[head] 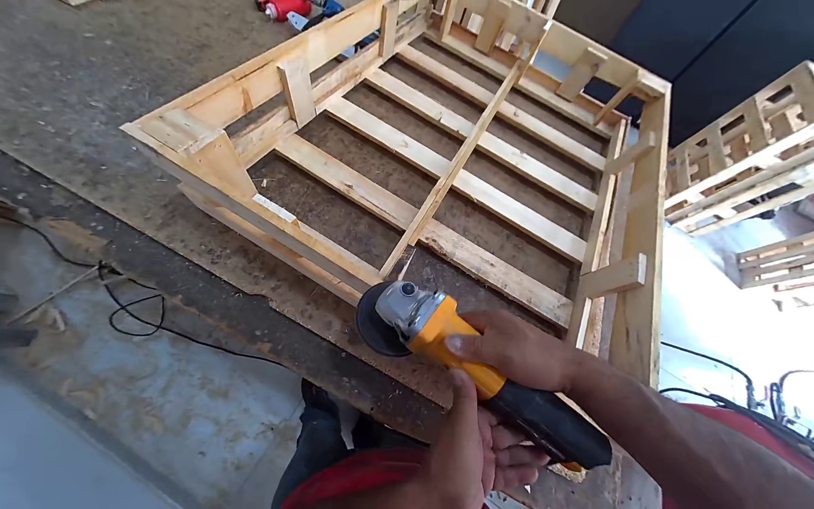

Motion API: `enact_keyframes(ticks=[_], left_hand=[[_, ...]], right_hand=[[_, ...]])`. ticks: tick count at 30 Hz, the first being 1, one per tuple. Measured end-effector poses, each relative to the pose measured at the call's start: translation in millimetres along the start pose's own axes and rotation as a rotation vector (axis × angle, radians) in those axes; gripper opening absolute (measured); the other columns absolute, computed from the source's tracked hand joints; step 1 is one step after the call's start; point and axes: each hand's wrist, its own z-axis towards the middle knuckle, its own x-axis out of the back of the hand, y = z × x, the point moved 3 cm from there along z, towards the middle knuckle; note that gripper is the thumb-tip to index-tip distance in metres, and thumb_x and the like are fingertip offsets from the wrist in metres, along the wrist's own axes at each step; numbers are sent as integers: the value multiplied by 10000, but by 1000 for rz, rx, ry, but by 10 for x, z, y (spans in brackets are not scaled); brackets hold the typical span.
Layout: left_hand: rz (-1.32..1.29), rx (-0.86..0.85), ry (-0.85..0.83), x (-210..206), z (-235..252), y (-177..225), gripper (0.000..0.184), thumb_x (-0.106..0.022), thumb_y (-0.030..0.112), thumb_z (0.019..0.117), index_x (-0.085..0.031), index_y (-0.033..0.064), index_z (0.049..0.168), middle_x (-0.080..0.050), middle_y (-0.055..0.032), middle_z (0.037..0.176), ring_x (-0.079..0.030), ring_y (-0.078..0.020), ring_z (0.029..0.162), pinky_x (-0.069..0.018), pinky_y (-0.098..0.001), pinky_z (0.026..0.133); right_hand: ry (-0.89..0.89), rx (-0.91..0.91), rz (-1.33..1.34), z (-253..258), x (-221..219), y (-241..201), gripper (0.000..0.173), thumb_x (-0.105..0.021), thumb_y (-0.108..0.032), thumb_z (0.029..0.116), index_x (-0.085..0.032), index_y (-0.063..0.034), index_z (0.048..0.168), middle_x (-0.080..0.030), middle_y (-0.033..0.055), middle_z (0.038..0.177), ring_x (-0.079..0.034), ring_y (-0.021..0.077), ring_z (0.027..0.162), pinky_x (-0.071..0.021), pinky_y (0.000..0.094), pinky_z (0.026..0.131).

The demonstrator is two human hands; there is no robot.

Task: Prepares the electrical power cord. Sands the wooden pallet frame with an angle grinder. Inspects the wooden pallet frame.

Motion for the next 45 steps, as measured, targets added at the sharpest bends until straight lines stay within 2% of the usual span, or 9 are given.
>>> enact_keyframes(ticks=[7, 12, 17, 21, 26, 30, 36, 42, 45], left_hand=[[32, 97, 57, -13, 374, 360, 993, -90, 793, 963, -557, -2, 1330, -711, -198, 1126, -717, -296, 1013, -593, -458, 907], [11, 108, 35, -70, 157, 188, 925, -41, 700, 1016, -519, -12, 1365, -713, -194, 1153, -720, -293, 1029, -593, -454, 919], [44, 149, 83, -18, 311, 317, 964, -124, 786, 972, -564, 0, 1314, -714, -187, 1120, -721, -288, 1005, -595, -450, 904], [66, 100, 39, -71, 156, 110, 931, -41, 705, 1013, -536, -18, 1327, -724, -184, 1124, -726, -286, 1016, -599, -452, 904], [36, 125, 59, -61, 253, 223, 963, -92, 764, 983, -553, -10, 1325, -716, -195, 1128, -723, -293, 1017, -593, -458, 921], [11, 74, 36, -129, 113, 66, 928, -14, 688, 1015, -506, -23, 1353, -713, -197, 1155, -722, -290, 1028, -597, -442, 905], [19, 76, 37, -50, 419, 310, 1018, -114, 835, 930, -565, 12, 1325, -708, -187, 1107, -718, -278, 989, -596, -442, 890], [-26, 48, -26, -73, 107, 100, 948, -5, 708, 1002, -518, -10, 1348, -711, -185, 1155, -719, -273, 1017, -591, -435, 910], [-35, 61, 12, -14, 127, 129, 976, -39, 748, 985, -546, -13, 1327, -711, -190, 1143, -719, -276, 1019, -591, -437, 918]], right_hand=[[211, -61, 178, 136, 304, 70, 511, -522, -554, 1021, -679, -79, 1124, -734, 118, 855, -729, 232, 726, -630, 416, 654], [75, -22, 198, 21, 159, 134, 477, -527, -535, 997, -700, -104, 1108, -735, 102, 864, -722, 203, 735, -619, 388, 654], [163, -20, 319, 91, 240, 198, 537, -464, -563, 1031, -668, -84, 1163, -732, 132, 888, -728, 229, 735, -626, 408, 644], [25, 26, 325, 0, 143, 219, 528, -522, -572, 990, -692, -91, 1124, -732, 123, 876, -722, 203, 736, -623, 383, 657], [103, -8, 350, 42, 200, 228, 554, -492, -582, 1015, -669, -74, 1149, -729, 139, 874, -725, 224, 722, -626, 396, 631], [-14, 1, 267, -27, 132, 131, 496, -522, -543, 1008, -693, -92, 1125, -730, 120, 869, -721, 205, 729, -621, 382, 643], [154, -31, 296, 162, 341, 147, 540, -472, -565, 1031, -657, -76, 1163, -727, 125, 889, -723, 219, 744, -629, 406, 664], [34, -3, 202, 7, 108, 39, 500, -522, -550, 1003, -708, -97, 1101, -734, 119, 851, -722, 218, 709, -622, 391, 621], [91, -23, 219, 36, 69, 37, 509, -524, -553, 1015, -690, -86, 1134, -735, 130, 857, -729, 229, 714, -630, 399, 628]])
